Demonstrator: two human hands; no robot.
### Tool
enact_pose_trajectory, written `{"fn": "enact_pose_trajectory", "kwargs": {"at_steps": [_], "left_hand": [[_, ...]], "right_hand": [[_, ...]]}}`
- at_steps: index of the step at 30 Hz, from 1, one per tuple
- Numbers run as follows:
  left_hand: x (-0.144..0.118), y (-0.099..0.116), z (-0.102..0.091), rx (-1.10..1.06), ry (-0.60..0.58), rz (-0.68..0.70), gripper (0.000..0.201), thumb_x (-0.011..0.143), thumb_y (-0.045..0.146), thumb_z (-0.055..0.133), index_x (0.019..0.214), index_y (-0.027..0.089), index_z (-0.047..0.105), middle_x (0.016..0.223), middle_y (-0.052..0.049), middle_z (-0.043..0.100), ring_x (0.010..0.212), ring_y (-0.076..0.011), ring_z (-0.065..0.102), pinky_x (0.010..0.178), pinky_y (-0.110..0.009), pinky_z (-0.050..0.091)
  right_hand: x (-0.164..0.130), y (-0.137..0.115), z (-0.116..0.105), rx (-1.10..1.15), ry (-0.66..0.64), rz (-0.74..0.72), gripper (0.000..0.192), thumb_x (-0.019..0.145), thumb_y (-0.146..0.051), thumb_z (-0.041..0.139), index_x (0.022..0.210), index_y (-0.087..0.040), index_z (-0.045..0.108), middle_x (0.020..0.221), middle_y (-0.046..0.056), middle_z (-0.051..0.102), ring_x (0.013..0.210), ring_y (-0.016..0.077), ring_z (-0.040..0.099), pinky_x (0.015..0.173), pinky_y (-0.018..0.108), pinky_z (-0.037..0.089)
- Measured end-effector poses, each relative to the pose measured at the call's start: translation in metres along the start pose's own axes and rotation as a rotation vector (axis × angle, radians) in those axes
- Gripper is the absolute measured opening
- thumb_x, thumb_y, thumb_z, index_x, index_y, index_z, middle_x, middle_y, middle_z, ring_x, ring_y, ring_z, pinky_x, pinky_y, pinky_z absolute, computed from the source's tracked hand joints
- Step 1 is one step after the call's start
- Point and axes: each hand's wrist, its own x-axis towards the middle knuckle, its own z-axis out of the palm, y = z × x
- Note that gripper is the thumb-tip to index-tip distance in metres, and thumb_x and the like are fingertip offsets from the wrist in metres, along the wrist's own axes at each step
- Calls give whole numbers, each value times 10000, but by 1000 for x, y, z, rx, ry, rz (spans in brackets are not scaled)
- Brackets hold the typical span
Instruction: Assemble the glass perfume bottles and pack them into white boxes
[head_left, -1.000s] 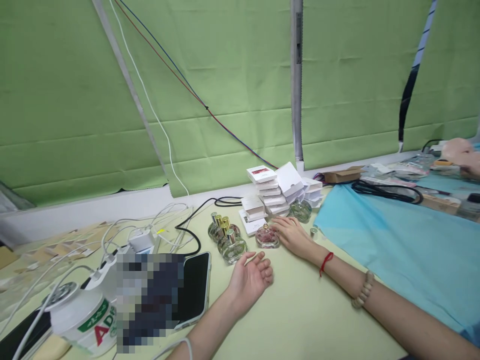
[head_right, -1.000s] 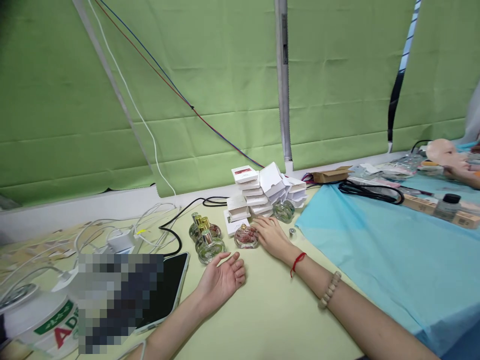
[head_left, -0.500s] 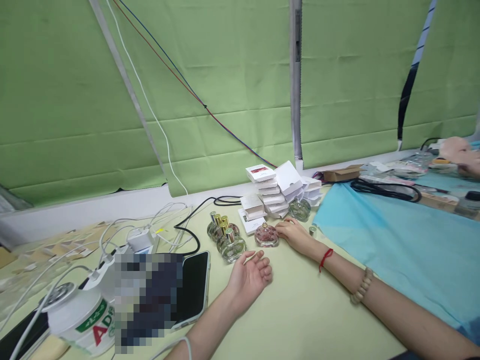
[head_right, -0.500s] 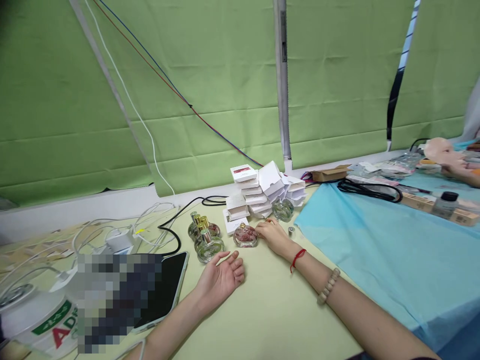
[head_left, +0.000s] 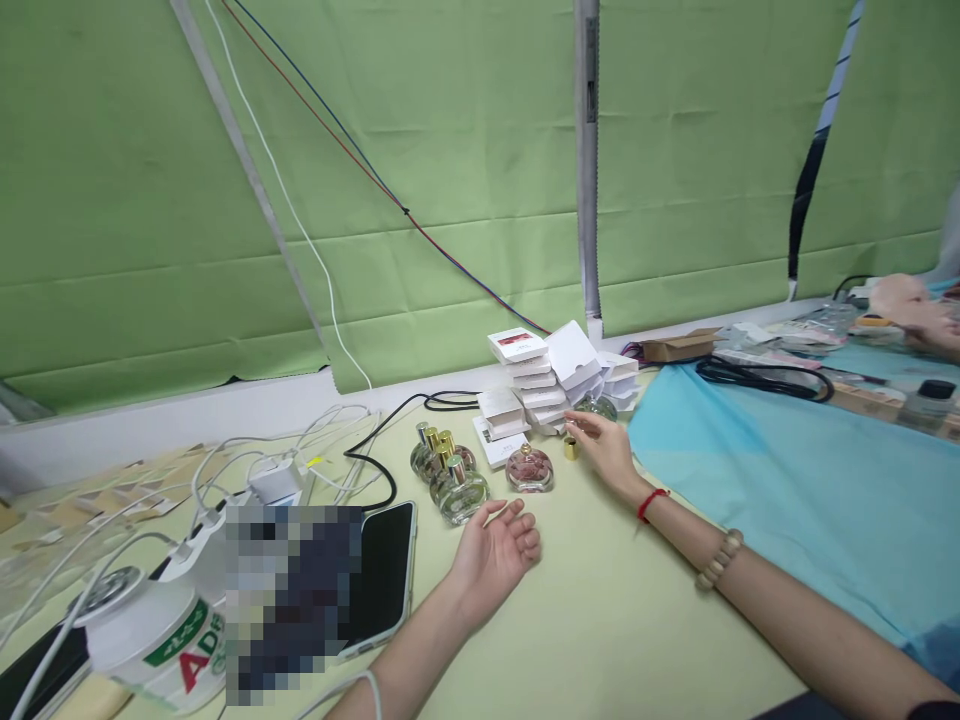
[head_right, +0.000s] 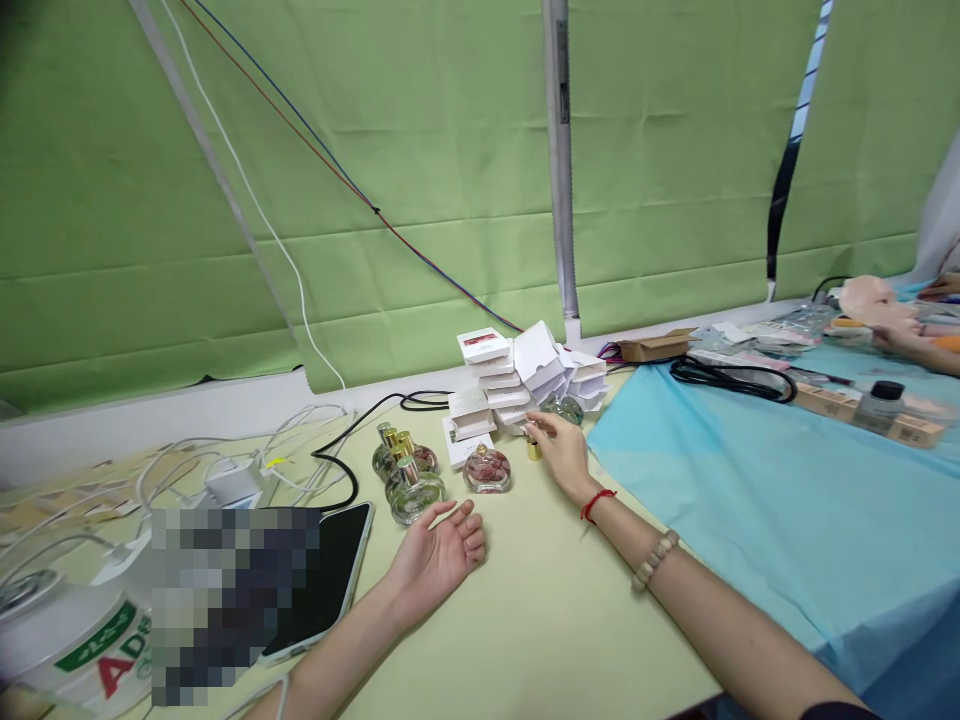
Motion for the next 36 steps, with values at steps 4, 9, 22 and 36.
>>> {"fn": "enact_pose_trajectory", "kwargs": {"at_steps": [4,9,22,36], "left_hand": [[1,0,-1,-2,-6,-2,111,784,216,441,715,142,486,600,-8,441,521,-114,385,523,-212,307],[1,-1,-1,8,-5,3,99,777,215,448,726,141,489,603,-9,443,515,-113,396,519,-218,319],[0,-1,-1,-3,-14,-6,129,789,226,434,719,139,496,600,-11,436,522,-116,384,522,-216,312],[2,0,-1,7,-16,-7,130,796,224,421,719,143,488,605,-13,440,527,-120,385,529,-215,310]], "right_hand": [[-3,-5,-1,-104,-44,55,249,767,-362,570,936,-221,686,887,36,718,724,197,667,664,312,515],[-3,-3,-2,-104,-94,29,269,748,-286,586,1006,-221,622,985,30,689,726,187,679,659,300,507],[-5,-7,-4,-201,-192,-20,323,728,-135,586,1038,-225,560,1030,21,645,736,151,660,666,280,498],[-9,-23,-5,-310,-106,-136,236,770,-341,587,984,-244,615,896,5,689,657,152,625,581,252,435]]}}
